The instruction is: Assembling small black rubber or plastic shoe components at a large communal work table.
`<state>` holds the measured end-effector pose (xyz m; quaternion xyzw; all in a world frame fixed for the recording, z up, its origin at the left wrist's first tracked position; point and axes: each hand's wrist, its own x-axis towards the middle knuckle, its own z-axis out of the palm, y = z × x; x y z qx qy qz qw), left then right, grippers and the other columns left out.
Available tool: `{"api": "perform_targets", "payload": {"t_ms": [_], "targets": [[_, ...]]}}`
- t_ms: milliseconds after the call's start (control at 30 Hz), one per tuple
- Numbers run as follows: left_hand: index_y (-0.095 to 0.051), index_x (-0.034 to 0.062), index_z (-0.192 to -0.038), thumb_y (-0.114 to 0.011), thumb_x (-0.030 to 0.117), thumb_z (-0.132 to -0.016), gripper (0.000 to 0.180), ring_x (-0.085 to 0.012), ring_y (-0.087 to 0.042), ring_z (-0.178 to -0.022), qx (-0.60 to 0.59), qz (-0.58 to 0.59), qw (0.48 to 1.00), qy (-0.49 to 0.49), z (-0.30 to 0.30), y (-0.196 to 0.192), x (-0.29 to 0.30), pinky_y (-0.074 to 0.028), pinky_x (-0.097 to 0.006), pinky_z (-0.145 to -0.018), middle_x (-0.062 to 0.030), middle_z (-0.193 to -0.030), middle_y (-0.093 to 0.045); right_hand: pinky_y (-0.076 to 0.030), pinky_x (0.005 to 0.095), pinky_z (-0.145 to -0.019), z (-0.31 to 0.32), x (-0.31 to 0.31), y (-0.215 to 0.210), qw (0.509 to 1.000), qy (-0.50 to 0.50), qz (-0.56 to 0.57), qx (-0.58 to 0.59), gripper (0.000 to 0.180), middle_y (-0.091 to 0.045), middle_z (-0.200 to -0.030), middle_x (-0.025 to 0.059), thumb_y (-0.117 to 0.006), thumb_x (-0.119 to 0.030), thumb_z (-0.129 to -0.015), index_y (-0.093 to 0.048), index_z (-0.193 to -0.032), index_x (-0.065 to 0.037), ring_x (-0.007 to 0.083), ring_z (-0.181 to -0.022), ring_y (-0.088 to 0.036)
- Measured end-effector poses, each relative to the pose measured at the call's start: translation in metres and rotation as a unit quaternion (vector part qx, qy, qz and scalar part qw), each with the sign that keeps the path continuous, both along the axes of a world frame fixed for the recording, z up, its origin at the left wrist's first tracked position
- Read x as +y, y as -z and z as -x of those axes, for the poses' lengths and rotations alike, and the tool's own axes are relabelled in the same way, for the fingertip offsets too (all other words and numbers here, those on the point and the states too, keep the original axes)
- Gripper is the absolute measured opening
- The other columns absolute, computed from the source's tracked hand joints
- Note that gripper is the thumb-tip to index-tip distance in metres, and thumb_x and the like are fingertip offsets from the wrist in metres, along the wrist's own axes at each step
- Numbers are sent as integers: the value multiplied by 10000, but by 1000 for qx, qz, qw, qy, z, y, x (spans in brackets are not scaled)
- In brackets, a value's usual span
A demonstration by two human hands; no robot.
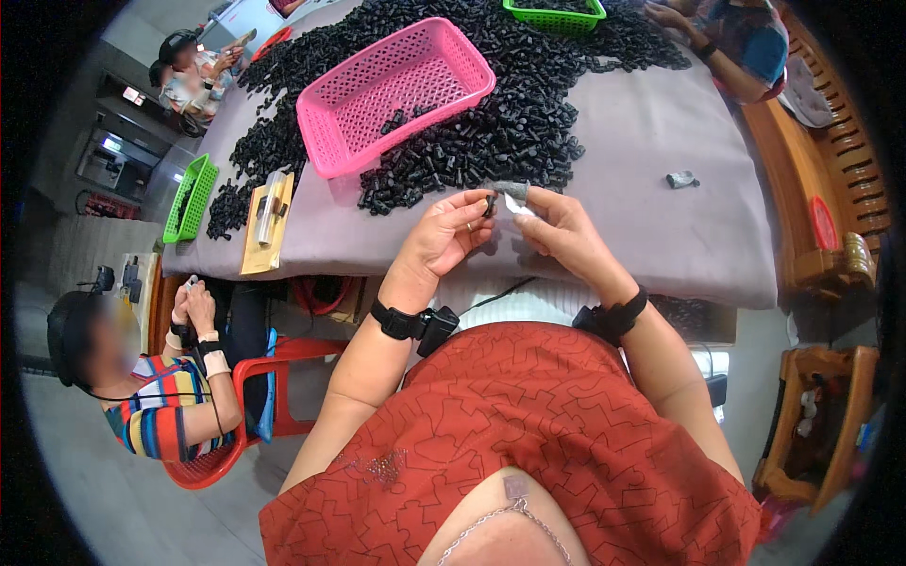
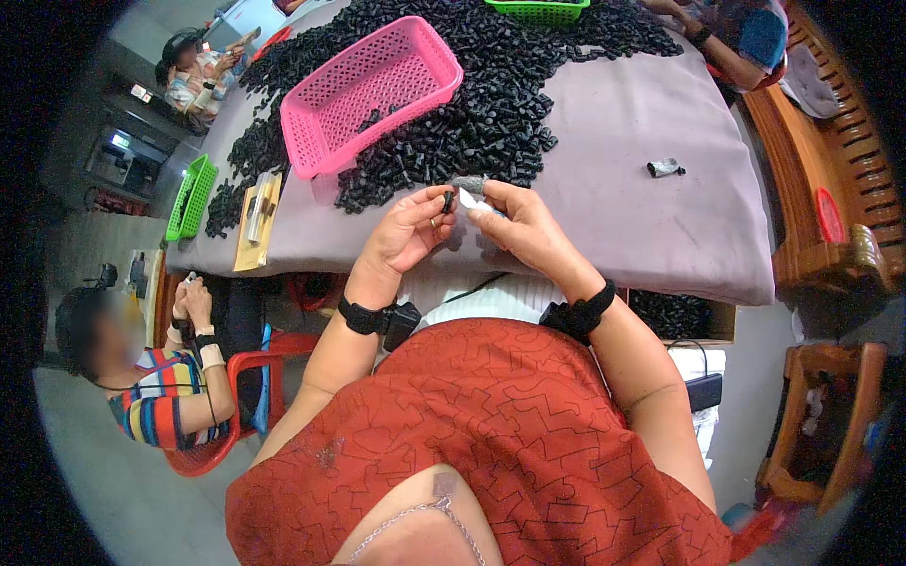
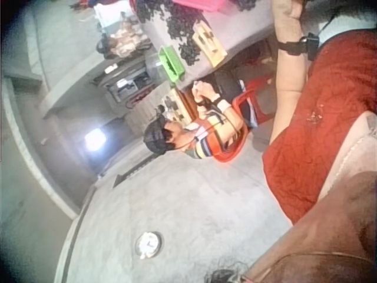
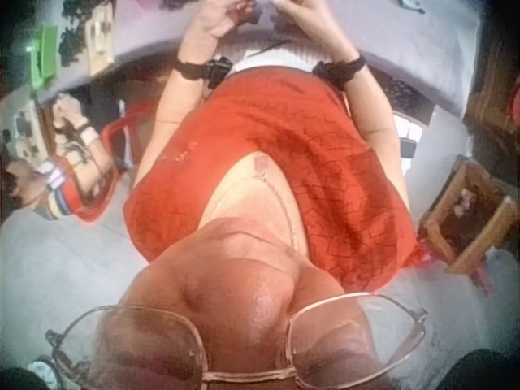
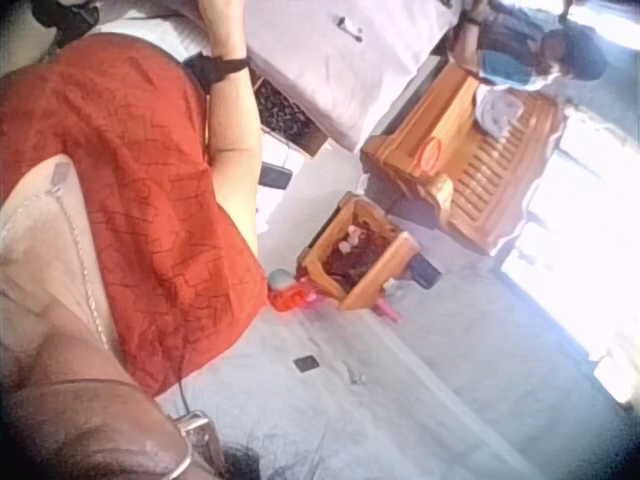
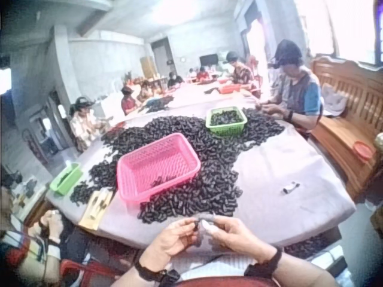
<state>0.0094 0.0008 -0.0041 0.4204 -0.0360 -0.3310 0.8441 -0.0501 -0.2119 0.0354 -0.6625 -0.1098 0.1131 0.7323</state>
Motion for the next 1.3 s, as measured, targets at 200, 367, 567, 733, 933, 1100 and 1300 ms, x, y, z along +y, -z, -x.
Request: {"api": "perform_targets", "payload": {"t_ms": [200,367,567,733,933,1100,1300], "targets": [[-604,49,-1106,-582,82,-920,191,-148,-653,-815,38,38,999,0,8,-3,-6,-559,-276,-711,-44,-951,-661,-344,185,-521,6,7,-3,997,-63,-28,-14,529,-532,-762,-51,-609,-142,-898,-414,-1386,-78,18,-627,-440],[-592,62,-1113,-572,136,-932,196,-137,-639,-864,31,29,999,-1,6,3,-3,-537,-266,-758,-27,-973,-653,-334,188,-499,4,7,1,997,-67,7,-26,548,-500,-723,-53,-614,-142,-894,-400,-1395,-80,17,-603,-436],[-587,75,-1115,-573,97,-927,190,-143,-646,-836,27,42,999,-10,6,0,-7,-560,-279,-717,-32,-960,-652,-321,183,-481,4,7,5,998,-54,11,-27,526,-503,-725,-53,-610,-136,-892,-418,-1379,-79,13,-589,-432],[-580,56,-1127,-593,90,-915,216,-134,-649,-823,13,51,999,3,6,0,-6,-562,-251,-707,-47,-974,-651,-324,174,-484,5,7,0,997,-71,-30,3,516,-532,-760,-48,-606,-132,-893,-427,-1374,-81,10,-595,-441],[-575,51,-1132,-597,90,-913,223,-131,-649,-802,-6,31,999,7,8,-4,-9,-560,-248,-693,-49,-960,-652,-328,165,-491,3,6,0,996,-77,-35,5,482,-560,-801,-41,-609,-125,-894,-455,-1349,-79,5,-611,-455],[-557,49,-1154,-596,106,-917,247,-132,-646,-811,-10,43,999,19,7,3,-7,-558,-256,-707,-45,-964,-645,-318,164,-496,3,6,3,995,-77,-52,19,424,-572,-815,-36,-607,-147,-904,-488,-1301,-59,1,-612,-440],[-576,68,-1138,-591,120,-924,221,-119,-637,-789,-6,48,998,33,6,3,-6,-550,-241,-692,-43,-958,-643,-317,169,-494,0,6,3,998,-60,-29,18,387,-566,-796,-43,-609,-151,-900,-513,-1256,-36,1,-598,-416]]}}
